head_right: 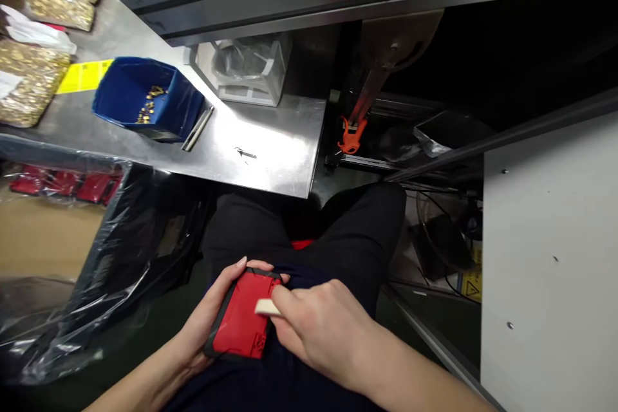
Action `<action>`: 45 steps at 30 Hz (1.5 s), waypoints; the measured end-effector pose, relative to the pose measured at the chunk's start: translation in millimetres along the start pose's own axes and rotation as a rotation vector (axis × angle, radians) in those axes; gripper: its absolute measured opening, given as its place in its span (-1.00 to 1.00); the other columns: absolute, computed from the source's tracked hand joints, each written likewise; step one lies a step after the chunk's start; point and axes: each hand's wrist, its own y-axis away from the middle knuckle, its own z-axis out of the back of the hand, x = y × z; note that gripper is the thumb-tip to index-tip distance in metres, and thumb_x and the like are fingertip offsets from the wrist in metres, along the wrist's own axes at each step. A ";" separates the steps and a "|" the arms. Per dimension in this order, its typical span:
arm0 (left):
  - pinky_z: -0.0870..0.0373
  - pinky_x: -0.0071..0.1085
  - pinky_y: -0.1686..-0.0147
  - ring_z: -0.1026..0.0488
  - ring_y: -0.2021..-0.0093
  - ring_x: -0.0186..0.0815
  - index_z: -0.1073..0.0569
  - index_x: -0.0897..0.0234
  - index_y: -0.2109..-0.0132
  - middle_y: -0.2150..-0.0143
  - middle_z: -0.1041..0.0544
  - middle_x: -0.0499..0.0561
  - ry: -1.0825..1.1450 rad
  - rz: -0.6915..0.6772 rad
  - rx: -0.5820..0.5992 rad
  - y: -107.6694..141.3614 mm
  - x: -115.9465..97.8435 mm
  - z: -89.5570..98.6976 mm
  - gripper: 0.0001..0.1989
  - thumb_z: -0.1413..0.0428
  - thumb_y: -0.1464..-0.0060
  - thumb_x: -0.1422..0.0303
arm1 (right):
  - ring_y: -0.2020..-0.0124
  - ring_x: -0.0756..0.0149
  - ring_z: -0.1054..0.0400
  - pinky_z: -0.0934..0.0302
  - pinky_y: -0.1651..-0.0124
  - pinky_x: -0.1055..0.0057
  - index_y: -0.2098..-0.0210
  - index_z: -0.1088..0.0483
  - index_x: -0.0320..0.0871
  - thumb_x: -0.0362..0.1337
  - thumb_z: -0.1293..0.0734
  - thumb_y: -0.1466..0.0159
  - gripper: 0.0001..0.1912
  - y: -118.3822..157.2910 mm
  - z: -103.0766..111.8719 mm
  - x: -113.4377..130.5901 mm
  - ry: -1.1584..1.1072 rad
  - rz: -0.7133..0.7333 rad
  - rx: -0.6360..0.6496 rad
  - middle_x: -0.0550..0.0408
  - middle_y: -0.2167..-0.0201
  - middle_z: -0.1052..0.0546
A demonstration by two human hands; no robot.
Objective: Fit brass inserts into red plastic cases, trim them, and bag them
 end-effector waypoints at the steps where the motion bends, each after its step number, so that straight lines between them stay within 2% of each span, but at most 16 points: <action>1: -0.57 -0.25 0.21 -0.62 0.17 -0.04 -0.52 0.23 0.00 0.05 -0.67 0.20 0.003 -0.006 -0.003 0.3 0.9 1.5 -0.57 -0.14 -0.23 -0.02 | 0.45 0.36 -0.52 0.09 0.47 0.33 0.17 -0.29 -0.03 -0.20 -0.20 -0.47 -0.91 -0.1 -0.4 0.0 -0.014 0.005 0.018 0.26 0.35 -0.63; 4: -0.56 -0.25 0.12 -0.62 0.13 -0.05 -0.52 0.23 0.00 0.06 -0.67 0.18 0.007 -0.032 0.006 0.5 3.2 6.4 -0.58 -0.14 -0.24 -0.01 | 0.42 0.36 -0.53 0.08 0.47 0.34 0.15 -0.30 -0.02 -0.18 -0.18 -0.48 -0.88 -0.9 -1.0 1.2 -0.043 0.025 0.045 0.25 0.34 -0.63; 7: -0.56 -0.25 0.17 -0.62 0.13 -0.03 -0.51 0.23 0.00 0.09 -0.67 0.17 0.026 -0.024 0.025 -0.3 4.0 10.6 -0.58 -0.12 -0.25 -0.02 | 0.41 0.37 -0.54 0.07 0.46 0.36 0.13 -0.32 -0.01 -0.22 -0.20 -0.47 -0.92 -3.7 0.2 2.4 -0.063 -0.028 0.064 0.25 0.32 -0.64; 10: -0.56 -0.24 0.16 -0.62 0.12 -0.02 -0.50 0.24 0.00 0.11 -0.67 0.16 0.045 -0.012 0.026 -1.5 2.6 13.8 -0.57 -0.12 -0.25 -0.02 | 0.45 0.34 -0.53 0.08 0.47 0.36 0.20 -0.32 -0.05 -0.23 -0.22 -0.45 -0.91 -9.0 1.7 3.2 -0.034 -0.054 0.095 0.22 0.37 -0.64; 14: -0.57 -0.26 0.21 -0.62 0.15 -0.04 -0.49 0.24 -0.01 0.13 -0.67 0.16 0.060 0.033 0.038 -3.5 -1.5 18.1 -0.57 -0.12 -0.26 -0.02 | 0.42 0.34 -0.54 0.07 0.46 0.37 0.12 -0.33 0.00 -0.24 -0.21 -0.46 -0.92 -15.4 1.9 5.4 -0.039 -0.069 0.100 0.23 0.33 -0.65; 16: -0.57 -0.26 0.18 -0.62 0.15 -0.06 -0.49 0.25 -0.01 0.11 -0.67 0.17 0.070 0.027 0.058 -4.9 -3.6 20.3 -0.59 -0.11 -0.27 0.01 | 0.48 0.35 -0.51 0.10 0.49 0.36 0.17 -0.32 -0.02 -0.25 -0.23 -0.43 -0.96 -17.3 1.0 7.3 -0.026 -0.068 0.107 0.24 0.38 -0.63; 18: -0.57 -0.25 0.14 -0.63 0.14 -0.06 -0.49 0.25 -0.01 0.07 -0.67 0.19 0.080 0.015 0.072 -6.7 -5.6 22.3 -0.61 -0.10 -0.28 0.03 | 0.50 0.34 -0.50 0.15 0.50 0.33 0.21 -0.29 -0.03 -0.20 -0.23 -0.44 -0.91 -19.2 0.0 9.0 -0.001 -0.052 0.100 0.24 0.41 -0.62; 22: -0.58 -0.27 0.26 -0.64 0.18 -0.06 -0.48 0.24 -0.02 0.01 -0.66 0.20 0.110 0.049 0.073 -9.0 -8.6 25.6 -0.62 -0.10 -0.28 0.04 | 0.48 0.37 -0.49 0.14 0.49 0.35 0.16 -0.29 -0.01 -0.21 -0.22 -0.45 -0.95 -23.8 1.0 10.8 0.009 -0.075 0.087 0.26 0.36 -0.63; 25: -0.59 -0.20 0.17 -0.64 0.16 -0.04 -0.48 0.25 -0.02 0.01 -0.66 0.21 0.155 0.063 0.086 -9.3 -10.2 27.4 -0.62 -0.12 -0.27 0.06 | 0.53 0.38 -0.46 0.16 0.50 0.34 0.26 -0.26 -0.04 -0.20 -0.25 -0.42 -0.88 -29.4 4.0 12.0 0.052 -0.058 0.128 0.26 0.42 -0.60; 29: -0.56 -0.31 0.40 -0.62 0.32 -0.14 -0.48 0.25 -0.03 0.05 -0.67 0.20 0.139 0.092 0.039 -11.6 -11.8 30.8 -0.60 -0.16 -0.24 0.03 | 0.49 0.37 -0.47 0.14 0.49 0.34 0.19 -0.27 -0.04 -0.17 -0.19 -0.47 -0.88 -37.1 9.0 12.8 0.086 -0.097 0.138 0.24 0.38 -0.61; 30: -0.56 -0.31 0.40 -0.62 0.32 -0.14 -0.48 0.25 -0.03 0.04 -0.67 0.21 0.150 0.098 0.043 -12.7 -12.1 32.0 -0.59 -0.16 -0.24 0.03 | 0.50 0.38 -0.46 0.14 0.49 0.34 0.19 -0.27 -0.04 -0.18 -0.21 -0.46 -0.90 -38.7 9.7 13.2 0.086 -0.096 0.152 0.25 0.39 -0.61; 33: -0.58 -0.27 0.21 -0.64 0.22 -0.10 -0.49 0.25 -0.04 0.05 -0.67 0.20 0.196 0.088 0.059 -15.8 -14.1 34.6 -0.59 -0.18 -0.23 0.04 | 0.52 0.39 -0.44 0.16 0.51 0.35 0.23 -0.26 -0.04 -0.15 -0.27 -0.41 -0.87 -44.5 10.0 14.8 0.095 -0.063 0.169 0.27 0.40 -0.61; 38: -0.52 -0.36 0.41 -0.60 0.40 -0.18 -0.50 0.24 -0.05 0.22 -0.69 0.10 0.130 0.105 -0.013 -14.1 -23.6 32.3 -0.57 -0.22 -0.18 0.04 | 0.52 0.39 -0.45 0.22 0.53 0.34 0.21 -0.27 -0.04 -0.09 -0.22 -0.44 -0.82 -52.4 3.3 15.1 0.148 -0.109 0.065 0.26 0.40 -0.62; 42: -0.60 -0.25 0.20 -0.66 0.17 -0.02 -0.52 0.23 -0.04 0.15 -0.71 0.13 0.165 0.057 -0.044 -12.9 -30.9 32.3 -0.58 -0.22 -0.17 0.05 | 0.59 0.38 -0.40 0.29 0.55 0.33 0.29 -0.31 -0.05 -0.06 -0.28 -0.33 -0.79 -63.0 -13.2 8.2 0.197 0.004 -0.042 0.26 0.47 -0.60; 44: -0.61 -0.26 0.18 -0.66 0.14 0.02 -0.54 0.25 -0.02 0.16 -0.71 0.14 0.166 0.006 -0.024 -15.8 -33.4 35.4 -0.57 -0.26 -0.13 0.06 | 0.59 0.35 -0.39 0.19 0.54 0.35 0.31 -0.33 -0.07 0.00 -0.29 -0.28 -0.74 -80.2 -14.8 -4.1 0.162 -0.022 -0.164 0.22 0.50 -0.58; 45: -0.61 -0.26 0.18 -0.67 0.15 0.03 -0.54 0.26 -0.02 0.15 -0.71 0.15 0.166 -0.013 -0.023 -18.0 -34.9 37.5 -0.56 -0.28 -0.11 0.07 | 0.58 0.33 -0.39 0.10 0.52 0.37 0.32 -0.34 -0.08 0.02 -0.27 -0.28 -0.71 -92.1 -11.6 -12.7 0.119 -0.088 -0.245 0.20 0.51 -0.56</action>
